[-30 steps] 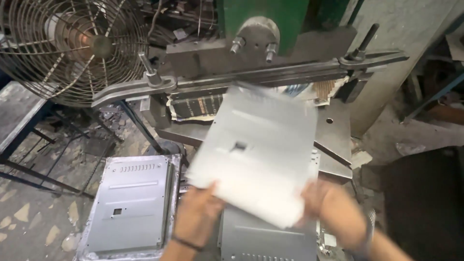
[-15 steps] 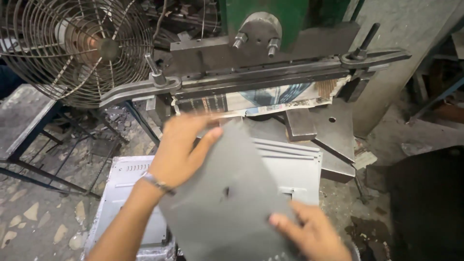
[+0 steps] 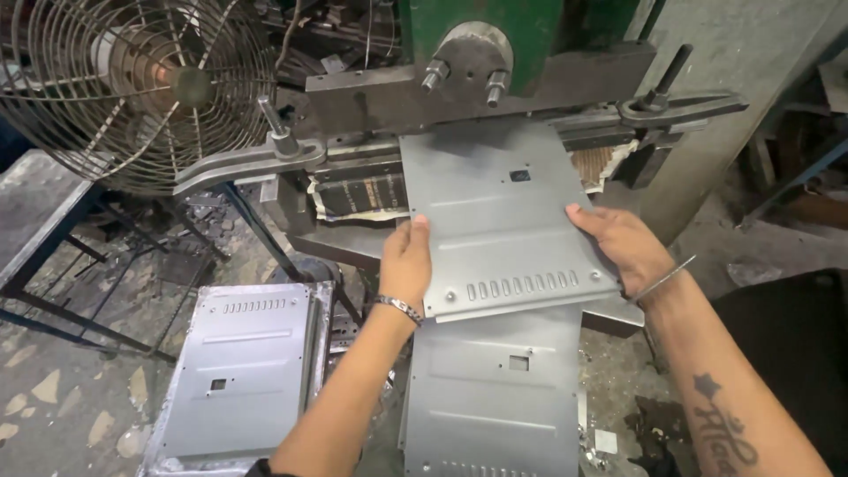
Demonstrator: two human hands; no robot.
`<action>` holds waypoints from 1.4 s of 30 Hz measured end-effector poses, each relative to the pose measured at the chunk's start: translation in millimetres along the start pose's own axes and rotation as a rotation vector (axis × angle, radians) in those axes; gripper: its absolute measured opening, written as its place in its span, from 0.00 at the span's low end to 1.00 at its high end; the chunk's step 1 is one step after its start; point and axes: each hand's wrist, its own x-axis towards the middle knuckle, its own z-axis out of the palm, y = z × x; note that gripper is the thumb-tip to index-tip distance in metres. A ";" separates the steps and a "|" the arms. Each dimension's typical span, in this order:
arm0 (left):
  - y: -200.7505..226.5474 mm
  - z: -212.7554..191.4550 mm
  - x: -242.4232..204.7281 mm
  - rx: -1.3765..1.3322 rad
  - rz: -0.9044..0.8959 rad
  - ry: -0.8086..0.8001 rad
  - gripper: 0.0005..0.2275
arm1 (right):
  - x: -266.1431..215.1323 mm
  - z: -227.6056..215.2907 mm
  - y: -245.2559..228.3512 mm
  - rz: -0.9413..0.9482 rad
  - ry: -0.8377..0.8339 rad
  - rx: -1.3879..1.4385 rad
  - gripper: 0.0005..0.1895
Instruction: Feeding and positioning metal plates into an industrial stamping machine for processing.
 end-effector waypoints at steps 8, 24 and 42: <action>2.4 9.0 -4.1 0.059 0.059 0.080 0.18 | 17.4 -9.4 -0.2 0.048 0.045 -0.103 0.20; -14.6 -0.2 1.3 0.033 -0.056 0.091 0.17 | 17.0 -11.9 9.5 0.043 0.058 -0.157 0.26; -84.2 -354.2 48.2 0.542 -0.023 0.137 0.18 | -99.2 -49.7 130.8 -0.127 0.323 -0.546 0.19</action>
